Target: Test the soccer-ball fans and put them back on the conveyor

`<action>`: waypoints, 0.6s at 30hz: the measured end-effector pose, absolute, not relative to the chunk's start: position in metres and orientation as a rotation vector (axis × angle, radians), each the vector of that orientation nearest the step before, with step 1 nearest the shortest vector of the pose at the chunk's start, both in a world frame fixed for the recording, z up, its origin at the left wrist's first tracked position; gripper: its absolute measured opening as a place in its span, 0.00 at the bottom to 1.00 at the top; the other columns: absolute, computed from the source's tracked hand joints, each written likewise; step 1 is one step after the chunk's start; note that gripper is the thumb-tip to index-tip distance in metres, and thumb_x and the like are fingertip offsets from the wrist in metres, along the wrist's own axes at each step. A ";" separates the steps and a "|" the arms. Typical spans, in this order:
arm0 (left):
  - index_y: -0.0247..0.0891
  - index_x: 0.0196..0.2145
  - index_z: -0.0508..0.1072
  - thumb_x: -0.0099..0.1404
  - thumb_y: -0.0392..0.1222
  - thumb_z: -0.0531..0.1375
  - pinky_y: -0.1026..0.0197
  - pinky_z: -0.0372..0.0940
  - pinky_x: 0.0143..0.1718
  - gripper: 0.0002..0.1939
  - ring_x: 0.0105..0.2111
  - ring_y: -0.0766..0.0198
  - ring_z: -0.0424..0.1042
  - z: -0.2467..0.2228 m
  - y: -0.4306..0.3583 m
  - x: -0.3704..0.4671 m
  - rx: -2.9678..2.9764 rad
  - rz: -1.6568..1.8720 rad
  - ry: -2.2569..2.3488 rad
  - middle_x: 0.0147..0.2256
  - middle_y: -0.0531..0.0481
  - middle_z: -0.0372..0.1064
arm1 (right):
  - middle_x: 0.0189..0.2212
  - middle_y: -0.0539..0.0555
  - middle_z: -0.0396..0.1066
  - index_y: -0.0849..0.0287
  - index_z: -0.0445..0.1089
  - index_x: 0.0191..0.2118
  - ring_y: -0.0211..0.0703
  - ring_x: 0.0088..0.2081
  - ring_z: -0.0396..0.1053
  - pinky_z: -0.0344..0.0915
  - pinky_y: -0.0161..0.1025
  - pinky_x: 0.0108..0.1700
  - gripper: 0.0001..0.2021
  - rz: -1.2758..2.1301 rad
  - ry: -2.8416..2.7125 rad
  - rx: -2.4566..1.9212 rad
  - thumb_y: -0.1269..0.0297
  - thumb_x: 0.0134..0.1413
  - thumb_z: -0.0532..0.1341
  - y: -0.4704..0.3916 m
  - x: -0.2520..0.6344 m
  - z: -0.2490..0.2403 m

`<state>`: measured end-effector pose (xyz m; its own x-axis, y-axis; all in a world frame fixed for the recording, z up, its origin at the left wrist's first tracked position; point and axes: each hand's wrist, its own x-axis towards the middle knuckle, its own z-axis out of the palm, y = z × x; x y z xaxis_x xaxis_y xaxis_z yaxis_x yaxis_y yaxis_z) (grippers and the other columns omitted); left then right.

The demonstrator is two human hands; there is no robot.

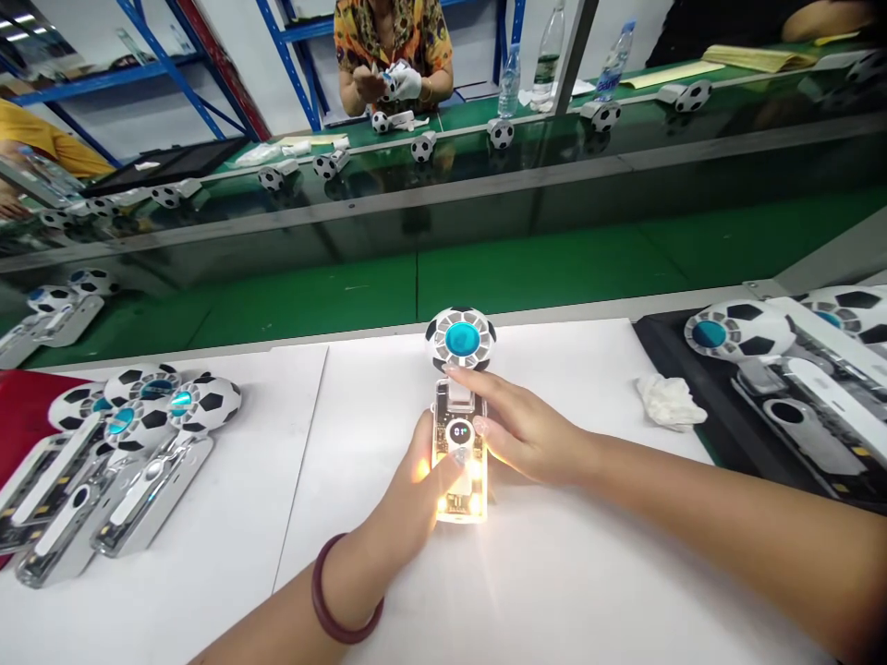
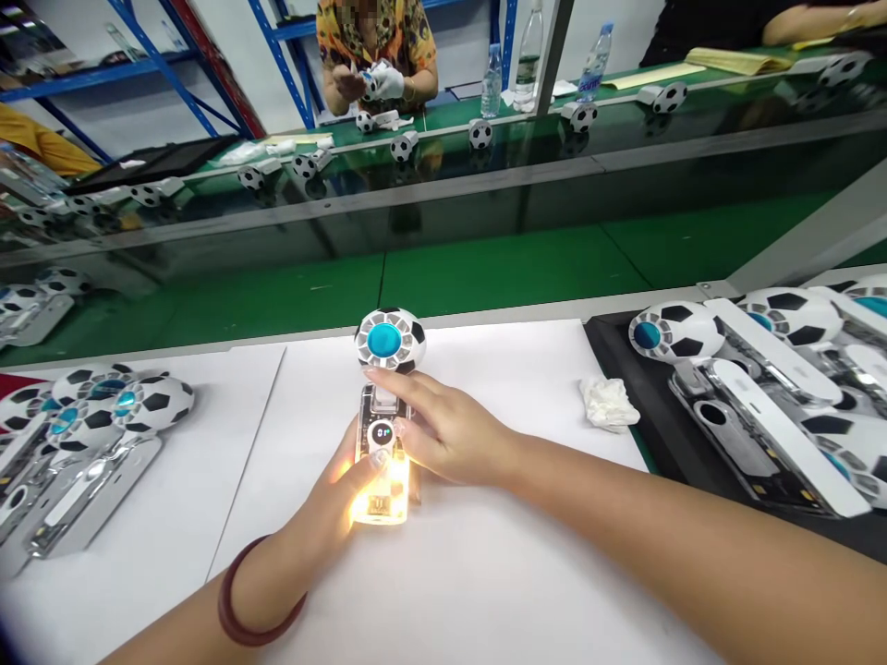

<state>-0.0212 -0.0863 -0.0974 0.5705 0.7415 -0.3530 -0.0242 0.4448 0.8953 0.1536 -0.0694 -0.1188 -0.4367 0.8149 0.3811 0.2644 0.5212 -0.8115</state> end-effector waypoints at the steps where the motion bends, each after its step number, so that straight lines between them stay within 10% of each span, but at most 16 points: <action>1: 0.40 0.50 0.54 0.62 0.53 0.55 0.57 0.65 0.31 0.24 0.29 0.59 0.70 -0.098 -0.086 -0.021 1.009 0.554 0.846 0.28 0.50 0.68 | 0.51 0.55 0.60 0.46 0.45 0.62 0.44 0.48 0.64 0.64 0.44 0.48 0.26 0.879 -1.958 -0.880 0.67 0.60 0.49 -0.069 0.153 -0.119; 18: 0.38 0.49 0.53 0.64 0.49 0.54 0.58 0.63 0.34 0.21 0.33 0.58 0.70 -0.101 -0.082 -0.025 1.049 0.502 0.753 0.32 0.46 0.70 | 0.51 0.56 0.61 0.51 0.47 0.62 0.45 0.49 0.64 0.64 0.45 0.49 0.23 0.902 -1.972 -0.914 0.63 0.61 0.48 -0.066 0.156 -0.120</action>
